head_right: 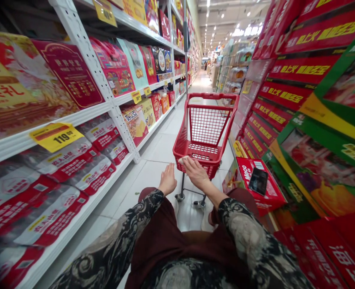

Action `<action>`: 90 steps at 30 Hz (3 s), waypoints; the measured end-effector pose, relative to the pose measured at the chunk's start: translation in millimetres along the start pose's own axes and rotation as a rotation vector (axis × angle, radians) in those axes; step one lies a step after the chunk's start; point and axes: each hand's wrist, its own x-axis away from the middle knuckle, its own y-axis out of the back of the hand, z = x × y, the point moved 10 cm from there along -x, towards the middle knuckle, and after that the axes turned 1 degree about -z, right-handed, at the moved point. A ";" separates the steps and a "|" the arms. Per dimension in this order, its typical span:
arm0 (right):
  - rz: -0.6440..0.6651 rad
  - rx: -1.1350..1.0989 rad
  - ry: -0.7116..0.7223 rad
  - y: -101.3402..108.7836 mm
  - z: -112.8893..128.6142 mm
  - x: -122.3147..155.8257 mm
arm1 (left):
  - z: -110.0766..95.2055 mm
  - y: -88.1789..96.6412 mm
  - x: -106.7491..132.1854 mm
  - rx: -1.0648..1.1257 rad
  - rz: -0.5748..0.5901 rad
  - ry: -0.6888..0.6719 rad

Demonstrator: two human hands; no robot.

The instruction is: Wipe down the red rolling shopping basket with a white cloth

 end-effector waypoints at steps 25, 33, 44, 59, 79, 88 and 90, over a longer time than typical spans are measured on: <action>0.066 -0.028 -0.067 -18.3 -2.3 82.0 | -92.8 -28.8 42.6 -0.149 0.035 -0.256; -0.044 0.001 -0.186 38.4 -45.9 58.8 | -106.7 -18.9 38.2 -0.116 -0.053 -0.270; 0.047 -0.004 -0.139 1.5 -30.1 88.5 | -127.3 -28.3 49.3 -0.215 0.004 -0.356; 0.128 0.025 -0.314 -15.2 -43.1 118.1 | -132.3 -36.2 46.6 -0.223 -0.005 -0.342; 0.149 -0.064 -0.485 -10.1 -61.7 136.6 | -143.4 -45.8 48.7 -0.309 0.047 -0.381; -0.255 -0.025 -0.493 74.8 -87.4 81.4 | -135.0 -18.0 33.2 -0.259 -0.066 -0.290; -0.193 -0.042 -0.448 58.5 -77.1 76.0 | -133.1 -18.6 33.5 -0.263 -0.054 -0.286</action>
